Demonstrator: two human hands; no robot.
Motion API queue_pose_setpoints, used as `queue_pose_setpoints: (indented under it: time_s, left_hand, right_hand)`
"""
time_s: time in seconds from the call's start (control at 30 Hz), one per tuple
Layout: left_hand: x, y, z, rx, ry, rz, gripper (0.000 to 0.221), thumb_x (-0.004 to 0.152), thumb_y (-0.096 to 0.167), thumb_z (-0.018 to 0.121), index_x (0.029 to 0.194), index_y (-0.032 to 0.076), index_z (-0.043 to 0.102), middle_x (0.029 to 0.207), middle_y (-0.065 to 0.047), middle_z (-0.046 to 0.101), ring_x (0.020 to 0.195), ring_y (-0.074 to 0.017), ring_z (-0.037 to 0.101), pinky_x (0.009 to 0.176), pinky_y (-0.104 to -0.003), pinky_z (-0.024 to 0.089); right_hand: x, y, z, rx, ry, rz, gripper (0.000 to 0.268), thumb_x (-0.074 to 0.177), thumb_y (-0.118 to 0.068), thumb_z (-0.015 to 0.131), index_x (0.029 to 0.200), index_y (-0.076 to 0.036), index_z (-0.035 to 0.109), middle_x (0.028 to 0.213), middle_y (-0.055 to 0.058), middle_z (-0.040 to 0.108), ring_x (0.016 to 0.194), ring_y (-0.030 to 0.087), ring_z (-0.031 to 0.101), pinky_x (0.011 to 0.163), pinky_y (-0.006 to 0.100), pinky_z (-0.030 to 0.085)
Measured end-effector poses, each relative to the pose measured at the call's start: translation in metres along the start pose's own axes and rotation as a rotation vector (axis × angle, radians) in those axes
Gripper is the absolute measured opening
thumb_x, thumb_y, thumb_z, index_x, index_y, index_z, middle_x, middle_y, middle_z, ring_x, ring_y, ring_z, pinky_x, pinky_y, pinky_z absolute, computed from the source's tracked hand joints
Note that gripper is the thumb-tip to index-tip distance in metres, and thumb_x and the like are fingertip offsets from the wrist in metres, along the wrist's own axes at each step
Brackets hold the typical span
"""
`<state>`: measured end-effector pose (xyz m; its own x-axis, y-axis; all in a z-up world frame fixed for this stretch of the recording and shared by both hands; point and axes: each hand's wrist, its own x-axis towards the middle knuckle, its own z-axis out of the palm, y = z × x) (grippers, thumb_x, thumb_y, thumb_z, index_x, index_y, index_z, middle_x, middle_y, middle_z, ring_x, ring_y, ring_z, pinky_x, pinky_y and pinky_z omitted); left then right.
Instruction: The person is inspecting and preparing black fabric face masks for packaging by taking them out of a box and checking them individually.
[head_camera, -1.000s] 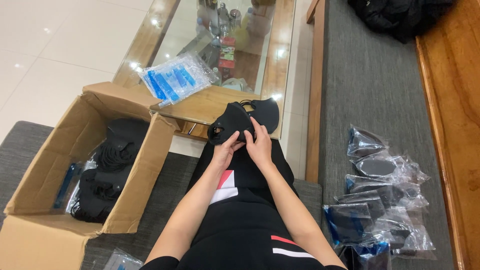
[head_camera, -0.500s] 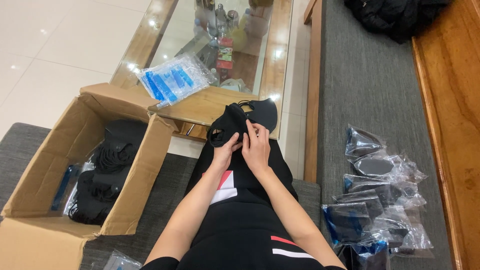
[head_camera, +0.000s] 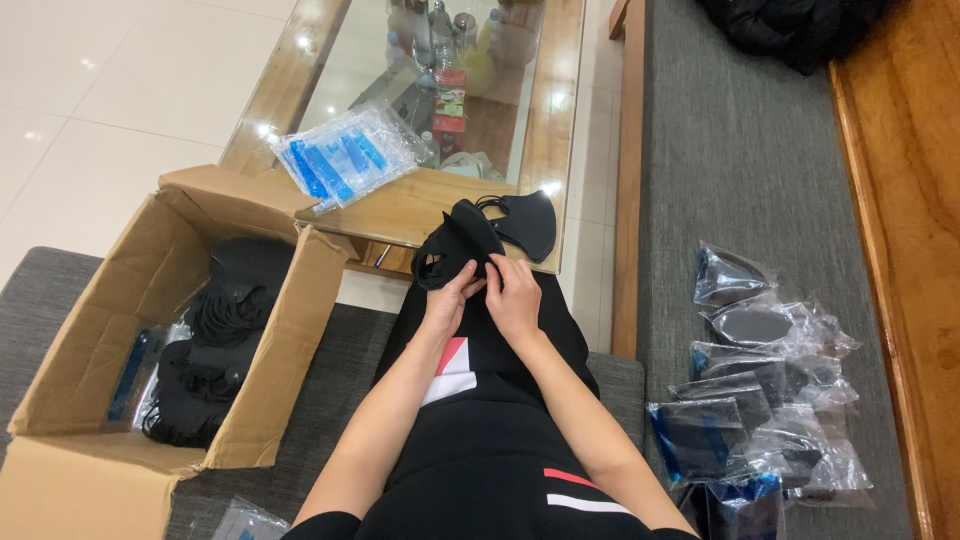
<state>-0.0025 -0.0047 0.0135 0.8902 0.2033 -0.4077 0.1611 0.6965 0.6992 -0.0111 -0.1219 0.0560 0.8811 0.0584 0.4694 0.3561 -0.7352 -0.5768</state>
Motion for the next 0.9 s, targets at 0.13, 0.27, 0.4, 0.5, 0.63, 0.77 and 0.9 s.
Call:
queue_pose_setpoints:
  time_s: [0.13,0.27,0.4,0.5,0.63,0.77,0.9]
  left_hand:
    - [-0.003,0.004,0.003,0.009,-0.010,-0.006,0.045,0.083,0.006,0.089,0.125,0.007,0.075,0.126,-0.019,0.071,0.107,-0.0397,0.072,0.088,-0.055,0.063]
    - [0.012,-0.015,-0.007,0.008,-0.041,-0.003,0.048,0.086,0.004,0.086,0.131,0.006,0.071,0.128,-0.020,0.069,0.110,-0.0420,0.070,0.092,-0.057,0.062]
    - [0.022,-0.025,-0.017,0.021,-0.063,0.001,0.046,0.090,0.005,0.083,0.134,0.005,0.068,0.132,-0.019,0.068,0.111,-0.0412,0.070,0.092,-0.058,0.062]
    - [0.015,-0.014,-0.012,-0.017,-0.042,-0.017,0.044,0.090,0.006,0.083,0.132,0.007,0.070,0.130,-0.018,0.070,0.110,-0.0402,0.071,0.094,-0.058,0.061]
    - [0.001,0.004,-0.003,-0.082,-0.035,0.003,0.033,0.087,0.006,0.086,0.119,0.003,0.076,0.117,-0.019,0.075,0.104,-0.0377,0.074,0.099,-0.057,0.060]
    - [-0.002,0.008,0.001,-0.198,0.013,-0.002,0.026,0.084,0.001,0.087,0.108,-0.001,0.078,0.106,-0.021,0.077,0.097,-0.0358,0.076,0.098,-0.056,0.061]
    - [-0.012,0.016,0.008,-0.220,0.026,0.011,0.021,0.082,0.000,0.087,0.101,-0.004,0.078,0.099,-0.023,0.077,0.092,-0.0352,0.077,0.097,-0.055,0.062]
  right_hand:
    - [0.002,0.000,-0.001,0.004,0.020,0.078,0.017,0.104,-0.022,0.062,0.114,-0.011,0.070,0.083,0.005,0.068,0.083,0.025,0.070,0.064,0.036,0.061]
    - [0.008,-0.002,-0.005,0.052,0.075,0.065,0.014,0.103,-0.019,0.063,0.112,-0.010,0.069,0.087,0.013,0.070,0.086,0.033,0.072,0.068,0.043,0.061]
    - [0.015,0.000,-0.010,0.177,0.162,0.010,0.012,0.094,-0.015,0.076,0.100,-0.025,0.078,0.085,-0.004,0.073,0.083,0.021,0.071,0.070,0.031,0.059]
    - [0.028,0.000,-0.020,0.394,0.206,0.116,0.013,0.094,-0.008,0.077,0.100,-0.020,0.080,0.085,0.000,0.075,0.079,0.019,0.072,0.068,0.029,0.058]
    - [0.033,0.045,-0.003,0.656,0.259,0.511,0.011,0.091,-0.008,0.079,0.100,-0.005,0.075,0.080,0.008,0.074,0.065,0.009,0.066,0.052,0.019,0.058]
    - [0.039,0.063,-0.008,0.707,0.225,0.787,0.014,0.093,-0.010,0.076,0.101,0.002,0.073,0.075,0.010,0.073,0.054,0.010,0.066,0.039,0.021,0.055]
    - [0.041,0.063,-0.014,0.623,0.162,0.783,0.017,0.093,-0.009,0.074,0.105,0.004,0.072,0.073,0.011,0.073,0.051,0.012,0.066,0.036,0.023,0.054]
